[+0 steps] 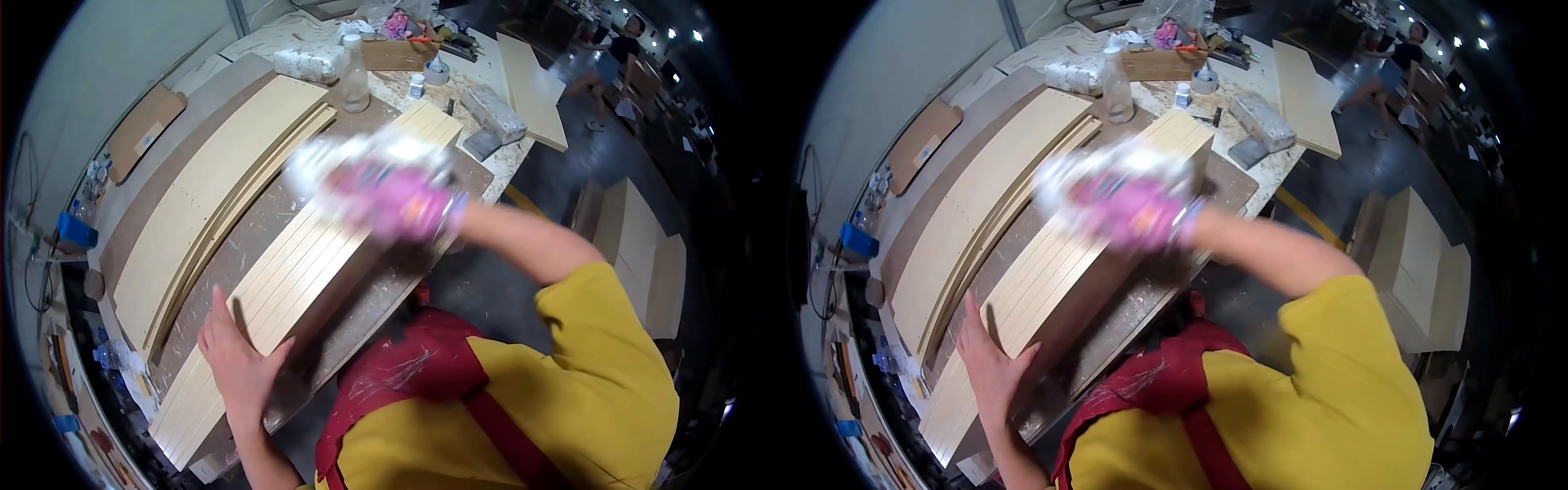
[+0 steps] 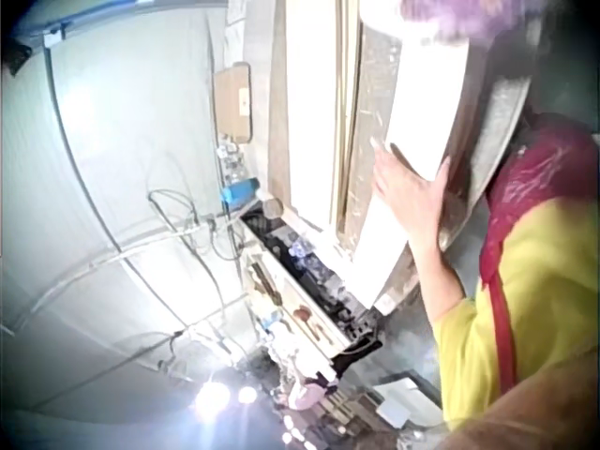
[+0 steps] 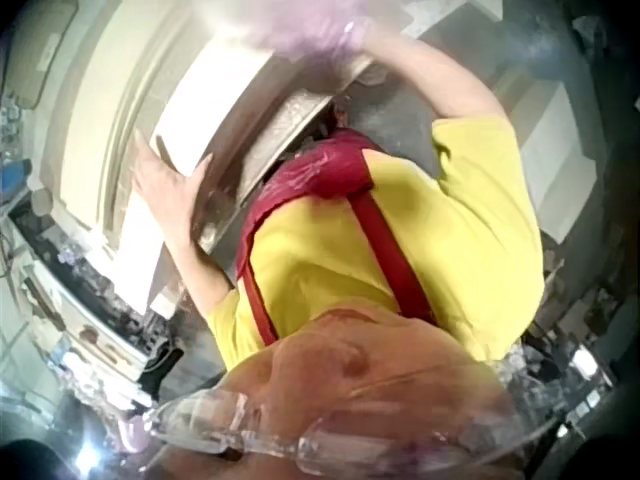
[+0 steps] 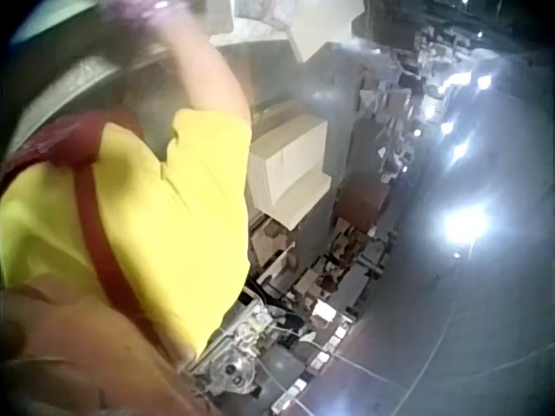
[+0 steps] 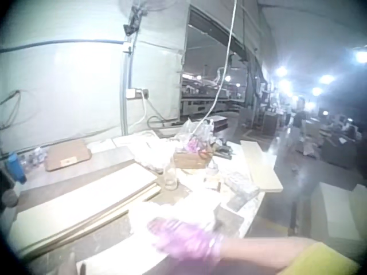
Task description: The person wipes the surfaces of several light-colored wooden panels with a white cloth. They repeatedly pour liquid from a clear plastic bottle onto the cloth and wipe each panel individually, flipping them over to treat both sides. The person handles the panels one at a time, moving them aside after wiping.
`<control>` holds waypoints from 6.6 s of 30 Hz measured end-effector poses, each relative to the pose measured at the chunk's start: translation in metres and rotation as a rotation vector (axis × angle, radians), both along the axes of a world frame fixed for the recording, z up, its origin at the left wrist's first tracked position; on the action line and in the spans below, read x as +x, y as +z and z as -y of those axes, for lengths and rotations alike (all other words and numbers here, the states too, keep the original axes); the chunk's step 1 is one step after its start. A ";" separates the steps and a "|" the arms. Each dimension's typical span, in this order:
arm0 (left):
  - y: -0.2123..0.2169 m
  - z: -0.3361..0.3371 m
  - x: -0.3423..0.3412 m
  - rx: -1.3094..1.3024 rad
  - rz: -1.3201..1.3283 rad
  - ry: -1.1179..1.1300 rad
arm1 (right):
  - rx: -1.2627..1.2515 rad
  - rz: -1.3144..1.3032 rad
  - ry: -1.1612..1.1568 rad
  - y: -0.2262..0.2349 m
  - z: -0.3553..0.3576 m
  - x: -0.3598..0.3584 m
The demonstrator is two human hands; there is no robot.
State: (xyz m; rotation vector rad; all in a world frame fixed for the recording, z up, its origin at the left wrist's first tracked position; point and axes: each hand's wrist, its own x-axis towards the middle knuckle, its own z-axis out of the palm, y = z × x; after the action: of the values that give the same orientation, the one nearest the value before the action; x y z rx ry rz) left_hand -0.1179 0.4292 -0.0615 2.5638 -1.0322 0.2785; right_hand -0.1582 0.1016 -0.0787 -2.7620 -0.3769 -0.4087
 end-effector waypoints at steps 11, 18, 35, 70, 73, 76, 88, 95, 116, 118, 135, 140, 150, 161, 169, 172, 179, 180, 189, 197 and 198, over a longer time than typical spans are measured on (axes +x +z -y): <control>-0.012 -0.009 0.013 -0.027 0.012 -0.004 | 0.046 -0.094 0.365 0.025 -0.164 -0.005; -0.020 -0.011 0.007 -0.140 0.086 0.031 | 0.515 0.177 0.141 0.088 -0.054 0.006; -0.014 0.103 -0.003 0.072 0.053 -0.044 | -0.181 0.098 -0.015 -0.013 0.024 0.023; 0.056 0.153 0.190 -0.689 -1.385 0.008 | 1.066 -0.471 0.297 0.054 0.056 0.154; 0.020 0.152 0.243 -0.636 -1.309 0.035 | 1.201 -0.432 0.342 0.031 0.087 0.156; 0.019 0.150 0.259 -0.508 -1.057 0.101 | 1.799 -0.728 0.137 0.034 0.104 0.146; 0.020 0.281 0.196 -0.970 -1.086 -0.095 | 1.828 -0.797 0.245 0.054 0.185 0.129; 0.015 0.365 0.199 -0.901 -1.087 -0.254 | 1.843 -0.349 0.194 0.047 0.217 0.144; -0.125 0.467 0.247 -0.440 -0.752 -0.243 | -0.045 0.246 -0.235 -0.025 0.324 0.236; -0.136 0.459 0.241 -0.396 -0.677 -0.151 | 0.135 0.221 -0.112 -0.014 0.307 0.248; 0.011 0.213 0.216 -0.264 0.006 -0.173 | 1.050 -0.133 0.126 0.026 0.204 0.204; 0.057 0.147 0.197 0.246 0.547 -0.056 | 1.968 -0.698 0.303 0.019 0.096 0.194; 0.148 0.127 0.164 0.604 0.756 -0.110 | 2.220 -0.859 0.210 0.014 0.070 0.203; 0.166 0.163 0.163 0.647 0.849 -0.167 | 2.041 -0.817 0.093 -0.031 0.101 0.206; 0.182 0.174 0.165 0.729 0.845 -0.140 | 2.101 -0.829 0.201 -0.035 0.116 0.209; 0.179 0.175 0.167 0.760 0.833 -0.138 | 2.083 -0.783 0.224 -0.035 0.117 0.209; 0.162 0.169 0.178 0.736 0.716 -0.196 | 1.998 -0.858 0.001 -0.007 0.108 0.192; 0.154 0.165 0.179 0.721 0.704 -0.185 | 1.987 -0.877 0.004 -0.010 0.106 0.193; 0.005 0.153 0.218 0.113 0.071 -0.054 | 1.778 -0.707 -0.162 -0.005 0.120 0.194; -0.086 0.192 0.221 -0.407 -0.650 -0.072 | 1.979 -0.511 0.376 0.015 0.146 0.179; -0.096 0.196 0.223 -0.421 -0.668 -0.113 | 2.077 -0.687 0.457 0.011 0.161 0.177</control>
State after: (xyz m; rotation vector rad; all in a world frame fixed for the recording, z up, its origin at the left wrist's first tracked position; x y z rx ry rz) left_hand 0.1051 0.2327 -0.1576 1.9819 -0.7516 -0.3406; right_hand 0.0187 -0.0593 -0.0678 -0.6209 -0.1454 0.2532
